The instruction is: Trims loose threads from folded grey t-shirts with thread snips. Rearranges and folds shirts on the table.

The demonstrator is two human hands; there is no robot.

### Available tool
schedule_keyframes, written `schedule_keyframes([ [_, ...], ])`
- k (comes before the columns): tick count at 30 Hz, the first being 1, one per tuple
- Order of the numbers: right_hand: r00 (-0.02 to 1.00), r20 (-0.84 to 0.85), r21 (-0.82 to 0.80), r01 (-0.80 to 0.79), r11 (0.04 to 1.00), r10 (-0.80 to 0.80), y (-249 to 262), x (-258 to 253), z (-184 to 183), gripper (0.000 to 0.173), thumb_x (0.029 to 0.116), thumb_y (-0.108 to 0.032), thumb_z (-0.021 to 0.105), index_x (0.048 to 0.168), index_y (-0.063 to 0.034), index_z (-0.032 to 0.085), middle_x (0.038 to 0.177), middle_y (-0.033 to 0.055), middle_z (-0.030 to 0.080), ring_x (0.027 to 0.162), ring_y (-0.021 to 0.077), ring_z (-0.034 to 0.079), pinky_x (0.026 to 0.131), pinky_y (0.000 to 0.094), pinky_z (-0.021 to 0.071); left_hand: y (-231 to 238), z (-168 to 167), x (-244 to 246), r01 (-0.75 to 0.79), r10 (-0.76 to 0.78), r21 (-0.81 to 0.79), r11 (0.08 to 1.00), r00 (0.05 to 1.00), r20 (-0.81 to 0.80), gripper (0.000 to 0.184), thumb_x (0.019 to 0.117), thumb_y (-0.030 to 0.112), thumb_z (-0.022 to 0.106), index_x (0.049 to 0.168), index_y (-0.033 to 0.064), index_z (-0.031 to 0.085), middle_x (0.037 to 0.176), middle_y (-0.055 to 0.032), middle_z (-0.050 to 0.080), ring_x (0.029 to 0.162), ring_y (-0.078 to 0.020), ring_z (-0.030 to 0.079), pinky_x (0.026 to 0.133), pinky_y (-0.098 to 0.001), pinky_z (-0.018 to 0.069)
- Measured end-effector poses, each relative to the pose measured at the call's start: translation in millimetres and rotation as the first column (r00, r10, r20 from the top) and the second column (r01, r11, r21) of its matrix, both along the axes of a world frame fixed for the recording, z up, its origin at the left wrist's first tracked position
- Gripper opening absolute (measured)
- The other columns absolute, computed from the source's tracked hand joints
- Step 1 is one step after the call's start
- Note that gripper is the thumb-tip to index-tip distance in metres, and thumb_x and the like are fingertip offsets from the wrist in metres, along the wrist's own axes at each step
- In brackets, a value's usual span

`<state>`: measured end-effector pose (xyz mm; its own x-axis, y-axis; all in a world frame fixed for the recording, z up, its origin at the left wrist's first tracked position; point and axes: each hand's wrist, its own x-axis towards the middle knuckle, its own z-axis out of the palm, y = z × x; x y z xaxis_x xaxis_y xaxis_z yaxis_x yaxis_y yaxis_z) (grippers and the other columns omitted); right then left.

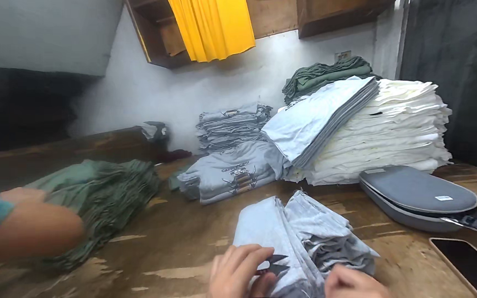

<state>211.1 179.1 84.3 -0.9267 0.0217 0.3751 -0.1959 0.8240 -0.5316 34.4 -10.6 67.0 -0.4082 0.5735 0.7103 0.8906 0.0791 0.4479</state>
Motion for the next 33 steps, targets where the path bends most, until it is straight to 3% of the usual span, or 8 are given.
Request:
schedule_keyframes([
  [2, 0.954, -0.183, -0.132, 0.216, 0.967, -0.238, -14.4, -12.3, -0.2, 0.025, 0.0981, -0.026, 0.068, 0.100, -0.0022, 0.078, 0.101, 0.0170, 0.068, 0.084, 0.0224, 0.065, 0.072, 0.0373, 0.0552, 5.8, 9.1, 0.7, 0.012, -0.014, -0.026, 1.000, 0.997, -0.075, 0.027, 0.0929, 0.014, 0.073, 0.119, 0.0088, 0.076, 0.112, -0.0098, 0.074, 0.096, -0.0277, 0.068, 0.082, -0.0499, 0.0510],
  [5, 0.926, -0.188, -0.219, 0.285, 0.933, -0.327, -24.6, -30.2, -5.2, 0.018, 0.0961, -0.020, 0.070, 0.103, -0.0055, 0.078, 0.112, 0.0170, 0.066, 0.101, 0.0248, 0.065, 0.083, 0.0378, 0.0558, 11.8, 20.0, -0.7, -0.009, -0.006, -0.068, 0.998, 0.976, -0.218, 0.016, 0.0954, 0.016, 0.067, 0.105, 0.0164, 0.080, 0.102, -0.0029, 0.076, 0.088, -0.0235, 0.068, 0.074, -0.0447, 0.0494],
  [15, 0.856, -0.353, -0.259, 0.300, 0.918, -0.379, -28.2, -41.9, -10.2, 0.011, 0.0967, -0.009, 0.064, 0.092, -0.0029, 0.072, 0.108, 0.0135, 0.064, 0.098, 0.0174, 0.064, 0.079, 0.0279, 0.0558, 19.6, 35.0, 4.5, 0.017, -0.081, -0.198, 0.980, 0.944, -0.319, 0.014, 0.0930, 0.015, 0.068, 0.099, 0.0183, 0.080, 0.098, 0.0000, 0.077, 0.085, -0.0236, 0.069, 0.071, -0.0449, 0.0493],
  [20, 0.897, -0.330, -0.157, 0.256, 0.954, -0.295, -25.8, -24.0, -10.1, 0.015, 0.0858, -0.009, 0.069, 0.100, -0.0027, 0.071, 0.108, 0.0157, 0.069, 0.104, 0.0314, 0.066, 0.089, 0.0531, 0.0514, 1.7, 27.5, 9.2, 0.081, -0.082, -0.175, 0.981, 0.997, 0.000, 0.023, 0.0936, 0.015, 0.072, 0.115, 0.0060, 0.075, 0.102, -0.0117, 0.072, 0.087, -0.0259, 0.069, 0.077, -0.0461, 0.0557],
  [23, 0.888, -0.395, -0.102, 0.214, 0.971, -0.237, -35.6, -29.9, -12.1, 0.026, 0.0892, -0.021, 0.077, 0.108, -0.0034, 0.072, 0.113, 0.0199, 0.068, 0.107, 0.0318, 0.066, 0.091, 0.0496, 0.0543, -7.6, 18.9, 7.0, 0.178, -0.138, -0.184, 0.967, 0.968, 0.209, 0.024, 0.0932, 0.014, 0.074, 0.113, -0.0002, 0.072, 0.101, -0.0149, 0.069, 0.084, -0.0198, 0.069, 0.074, -0.0339, 0.0591],
  [26, 0.866, -0.446, -0.041, 0.230, 0.972, -0.223, -46.1, -46.5, -15.8, 0.022, 0.0955, -0.024, 0.072, 0.110, -0.0076, 0.075, 0.113, 0.0193, 0.068, 0.104, 0.0298, 0.067, 0.089, 0.0450, 0.0551, -10.8, 13.3, 3.8, 0.181, -0.131, -0.158, 0.971, 0.950, 0.285, 0.035, 0.0927, 0.016, 0.074, 0.122, -0.0014, 0.068, 0.108, -0.0174, 0.063, 0.089, -0.0203, 0.065, 0.076, -0.0328, 0.0574],
  [30, 0.851, -0.463, -0.097, 0.230, 0.968, -0.248, -50.1, -52.4, -15.8, 0.021, 0.0926, -0.016, 0.074, 0.110, -0.0041, 0.072, 0.112, 0.0189, 0.065, 0.101, 0.0264, 0.066, 0.089, 0.0390, 0.0573, -10.9, 5.2, -4.3, 0.182, -0.141, -0.073, 0.980, 0.912, 0.385, 0.016, 0.0862, 0.001, 0.072, 0.102, 0.0011, 0.073, 0.094, -0.0093, 0.066, 0.081, -0.0127, 0.065, 0.071, -0.0274, 0.0563],
  [33, 0.803, -0.518, -0.127, 0.270, 0.955, -0.296, -53.3, -61.2, -18.5, 0.015, 0.0904, -0.015, 0.076, 0.103, -0.0064, 0.076, 0.108, 0.0161, 0.068, 0.099, 0.0242, 0.067, 0.087, 0.0377, 0.0569, -9.0, 0.6, -12.5, 0.206, -0.216, 0.066, 0.976, 0.897, 0.385, 0.009, 0.0883, 0.003, 0.072, 0.097, 0.0032, 0.075, 0.098, -0.0048, 0.068, 0.084, -0.0079, 0.065, 0.071, -0.0232, 0.0560],
])
